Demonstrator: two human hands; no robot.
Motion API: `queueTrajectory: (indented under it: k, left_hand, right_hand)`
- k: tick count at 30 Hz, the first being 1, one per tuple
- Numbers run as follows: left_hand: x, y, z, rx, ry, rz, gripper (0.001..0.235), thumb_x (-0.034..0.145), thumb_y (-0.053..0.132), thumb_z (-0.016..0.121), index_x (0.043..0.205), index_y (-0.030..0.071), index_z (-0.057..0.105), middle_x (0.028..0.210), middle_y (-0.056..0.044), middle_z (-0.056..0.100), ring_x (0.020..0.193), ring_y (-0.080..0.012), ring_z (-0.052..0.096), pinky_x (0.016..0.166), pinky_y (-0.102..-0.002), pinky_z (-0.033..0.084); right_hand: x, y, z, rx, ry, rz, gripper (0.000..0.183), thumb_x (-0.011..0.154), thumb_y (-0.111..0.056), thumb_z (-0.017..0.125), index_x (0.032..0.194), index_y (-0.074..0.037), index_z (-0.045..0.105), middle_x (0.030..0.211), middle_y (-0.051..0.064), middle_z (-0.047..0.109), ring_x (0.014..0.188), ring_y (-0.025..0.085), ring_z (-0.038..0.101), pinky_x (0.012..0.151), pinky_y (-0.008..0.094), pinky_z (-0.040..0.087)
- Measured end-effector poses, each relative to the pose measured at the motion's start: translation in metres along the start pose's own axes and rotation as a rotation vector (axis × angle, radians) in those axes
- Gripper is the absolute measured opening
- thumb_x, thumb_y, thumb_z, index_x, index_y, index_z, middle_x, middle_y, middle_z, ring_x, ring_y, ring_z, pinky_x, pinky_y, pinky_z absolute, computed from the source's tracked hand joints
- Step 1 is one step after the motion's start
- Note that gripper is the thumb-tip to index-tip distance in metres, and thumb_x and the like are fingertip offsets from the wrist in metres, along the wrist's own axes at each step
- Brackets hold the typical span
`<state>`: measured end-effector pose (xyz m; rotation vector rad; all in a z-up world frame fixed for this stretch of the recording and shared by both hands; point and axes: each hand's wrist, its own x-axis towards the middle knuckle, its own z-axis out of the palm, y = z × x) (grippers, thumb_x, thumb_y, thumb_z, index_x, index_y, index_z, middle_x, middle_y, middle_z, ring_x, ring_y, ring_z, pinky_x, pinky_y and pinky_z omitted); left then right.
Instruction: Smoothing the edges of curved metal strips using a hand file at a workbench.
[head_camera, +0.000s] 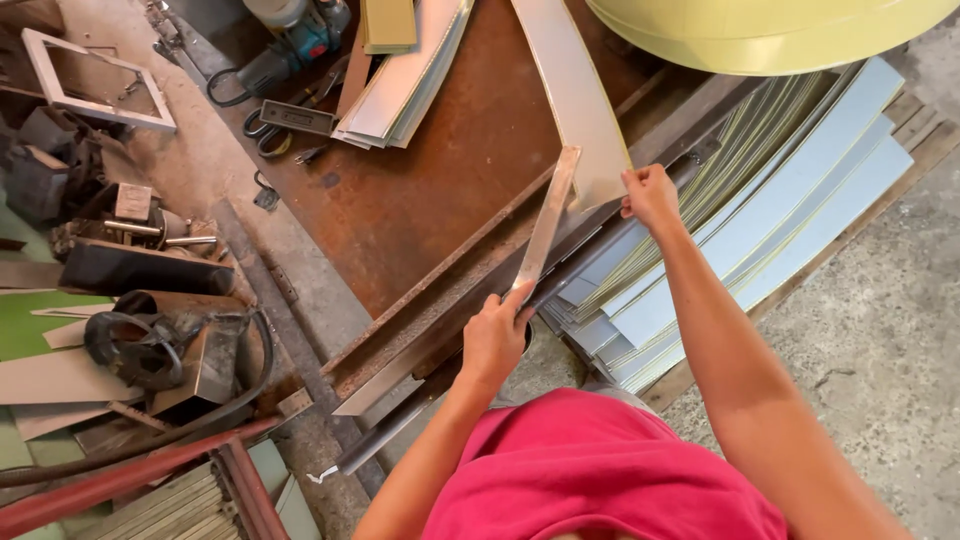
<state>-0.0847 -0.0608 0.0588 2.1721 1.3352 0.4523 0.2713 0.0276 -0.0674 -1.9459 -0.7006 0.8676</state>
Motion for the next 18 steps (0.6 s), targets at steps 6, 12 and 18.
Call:
queueTrajectory:
  k: [6, 12, 18]
  left_hand:
    - [-0.002, 0.012, 0.006, -0.009, -0.073, 0.002, 0.039, 0.095, 0.024, 0.068, 0.133, 0.028, 0.067, 0.088, -0.018, 0.064, 0.073, -0.0416, 0.068, 0.064, -0.053, 0.053]
    - [0.004, 0.061, -0.056, -0.031, 0.083, 0.125, 0.04, 0.097, 0.021, 0.07, 0.136, 0.027, 0.066, 0.085, -0.017, 0.063, 0.065, -0.0389, 0.065, 0.058, -0.049, 0.052]
    - [-0.014, 0.03, -0.028, -0.027, 0.187, 0.233, 0.05, 0.099, 0.012, 0.063, 0.147, 0.027, 0.058, 0.09, -0.017, 0.061, 0.063, -0.0367, 0.065, 0.056, -0.045, 0.054]
  right_hand:
    - [-0.023, -0.004, -0.019, -0.005, 0.058, 0.005, 0.034, 0.103, -0.028, 0.063, 0.113, 0.003, 0.054, 0.085, 0.013, 0.073, 0.062, 0.02, 0.073, 0.059, 0.033, 0.058]
    - [-0.036, -0.016, -0.027, -0.005, 0.051, 0.034, 0.034, 0.103, -0.028, 0.063, 0.115, 0.002, 0.054, 0.091, 0.014, 0.074, 0.063, 0.02, 0.072, 0.06, 0.033, 0.058]
    - [-0.036, -0.001, -0.026, 0.055, 0.05, 0.009, 0.034, 0.102, -0.026, 0.065, 0.114, 0.003, 0.054, 0.093, 0.015, 0.073, 0.062, 0.02, 0.071, 0.057, 0.034, 0.057]
